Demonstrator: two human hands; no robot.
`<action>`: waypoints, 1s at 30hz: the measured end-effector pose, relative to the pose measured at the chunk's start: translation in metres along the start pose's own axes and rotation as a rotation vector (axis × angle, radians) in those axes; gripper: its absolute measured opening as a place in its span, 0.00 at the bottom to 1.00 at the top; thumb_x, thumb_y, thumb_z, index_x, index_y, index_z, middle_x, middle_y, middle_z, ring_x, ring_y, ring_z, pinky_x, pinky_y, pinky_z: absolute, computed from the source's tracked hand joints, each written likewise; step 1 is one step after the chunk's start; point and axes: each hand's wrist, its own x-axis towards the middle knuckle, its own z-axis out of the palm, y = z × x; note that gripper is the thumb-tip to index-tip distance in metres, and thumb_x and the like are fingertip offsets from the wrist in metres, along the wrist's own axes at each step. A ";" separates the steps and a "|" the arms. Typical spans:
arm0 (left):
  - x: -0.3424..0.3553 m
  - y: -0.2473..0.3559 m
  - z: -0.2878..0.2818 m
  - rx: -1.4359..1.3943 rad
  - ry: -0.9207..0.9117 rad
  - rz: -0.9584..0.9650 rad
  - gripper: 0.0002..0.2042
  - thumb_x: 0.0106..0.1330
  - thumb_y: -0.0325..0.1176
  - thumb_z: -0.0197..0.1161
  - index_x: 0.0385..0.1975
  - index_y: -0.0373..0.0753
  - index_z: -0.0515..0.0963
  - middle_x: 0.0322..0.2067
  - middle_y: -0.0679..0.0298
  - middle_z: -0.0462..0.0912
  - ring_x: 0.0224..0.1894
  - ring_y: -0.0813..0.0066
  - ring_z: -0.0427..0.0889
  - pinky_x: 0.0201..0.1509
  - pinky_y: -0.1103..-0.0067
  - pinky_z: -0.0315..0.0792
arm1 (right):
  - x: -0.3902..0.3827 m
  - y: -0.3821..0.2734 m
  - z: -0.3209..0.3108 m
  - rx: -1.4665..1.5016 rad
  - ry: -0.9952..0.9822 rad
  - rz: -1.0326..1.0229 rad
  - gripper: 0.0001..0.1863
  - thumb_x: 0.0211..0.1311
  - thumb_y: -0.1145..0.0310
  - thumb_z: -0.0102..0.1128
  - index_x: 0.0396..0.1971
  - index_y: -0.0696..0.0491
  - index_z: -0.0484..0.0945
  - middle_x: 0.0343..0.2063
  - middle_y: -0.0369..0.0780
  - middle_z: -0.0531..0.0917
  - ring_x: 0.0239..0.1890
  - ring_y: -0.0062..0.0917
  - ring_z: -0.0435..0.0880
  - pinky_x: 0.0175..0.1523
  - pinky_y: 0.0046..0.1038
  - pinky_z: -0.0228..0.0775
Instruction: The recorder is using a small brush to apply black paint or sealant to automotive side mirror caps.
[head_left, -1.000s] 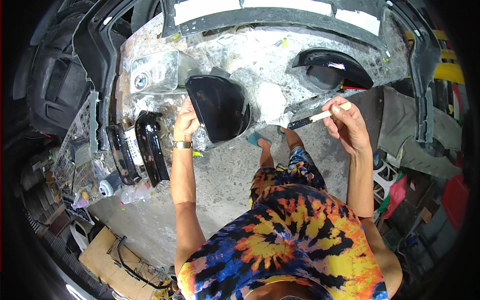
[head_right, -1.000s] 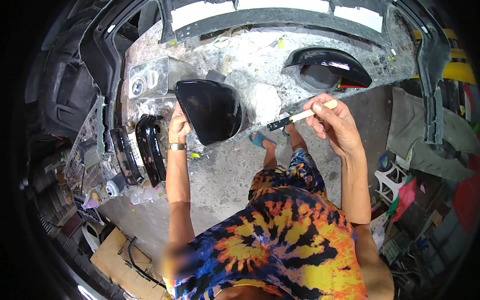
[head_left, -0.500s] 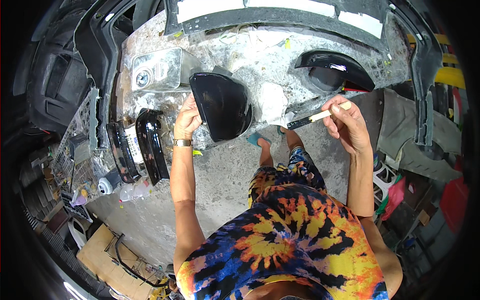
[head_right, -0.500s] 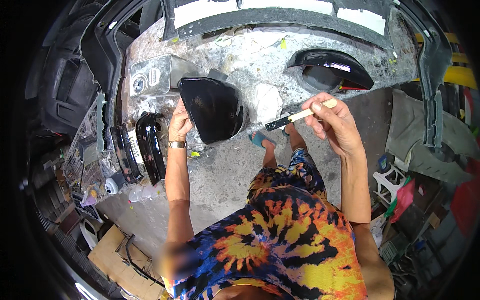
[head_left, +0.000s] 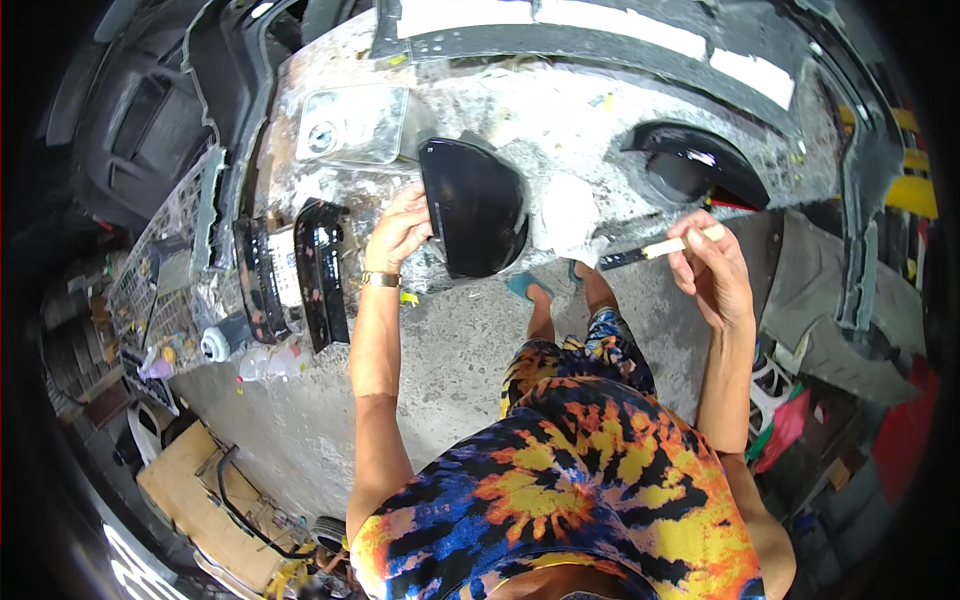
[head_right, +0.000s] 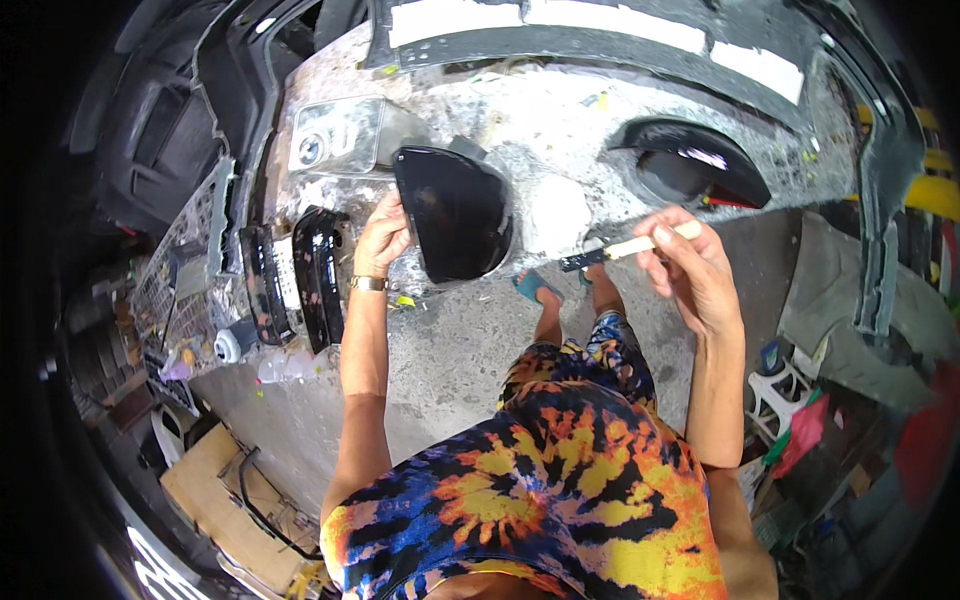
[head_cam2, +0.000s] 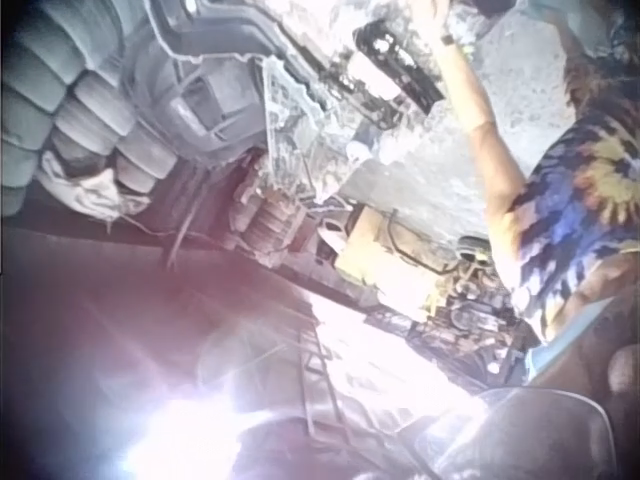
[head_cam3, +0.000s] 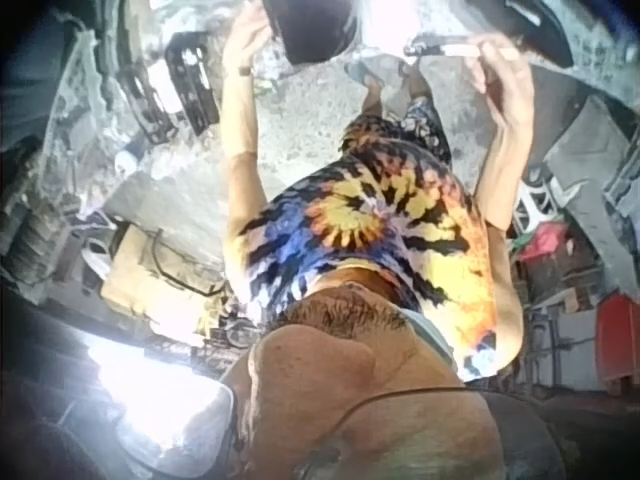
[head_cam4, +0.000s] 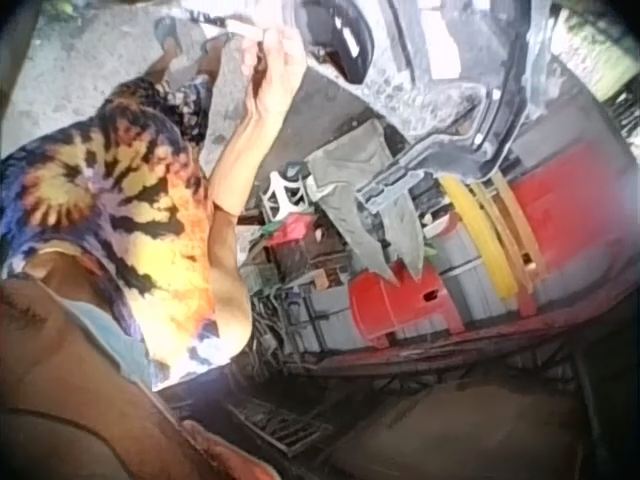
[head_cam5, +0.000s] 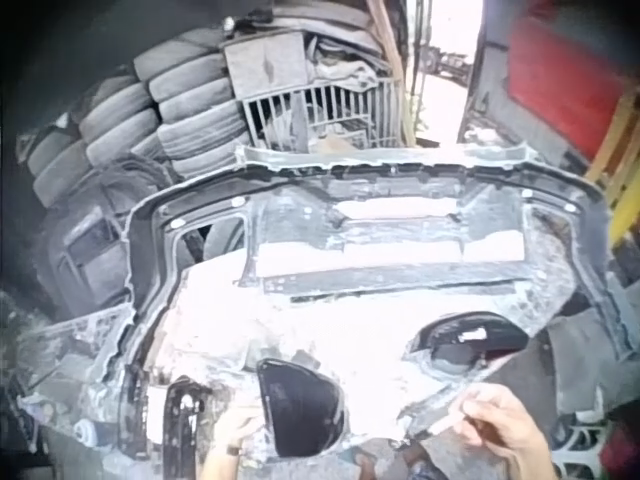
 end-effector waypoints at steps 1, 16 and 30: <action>0.000 0.000 0.000 0.000 0.025 -0.012 0.21 0.63 0.20 0.54 0.57 0.31 0.65 0.47 0.53 0.78 0.42 0.69 0.82 0.42 0.78 0.81 | 0.000 0.000 0.000 0.016 -0.013 -0.002 0.11 0.65 0.66 0.54 0.35 0.60 0.74 0.19 0.36 0.74 0.16 0.12 0.66 0.18 0.13 0.57; -0.037 0.013 0.009 0.137 0.166 -0.001 0.27 0.62 0.23 0.58 0.62 0.34 0.62 0.55 0.50 0.72 0.51 0.64 0.77 0.55 0.69 0.75 | 0.000 -0.005 0.001 0.041 -0.097 -0.049 0.10 0.66 0.65 0.53 0.36 0.58 0.73 0.20 0.36 0.75 0.17 0.12 0.67 0.19 0.14 0.56; -0.185 -0.129 0.023 0.110 0.374 0.022 0.30 0.63 0.35 0.60 0.65 0.43 0.58 0.54 0.58 0.74 0.50 0.66 0.75 0.57 0.64 0.71 | -0.015 0.035 -0.020 -0.147 -0.041 0.047 0.09 0.65 0.67 0.55 0.35 0.57 0.77 0.21 0.34 0.78 0.18 0.10 0.68 0.19 0.13 0.56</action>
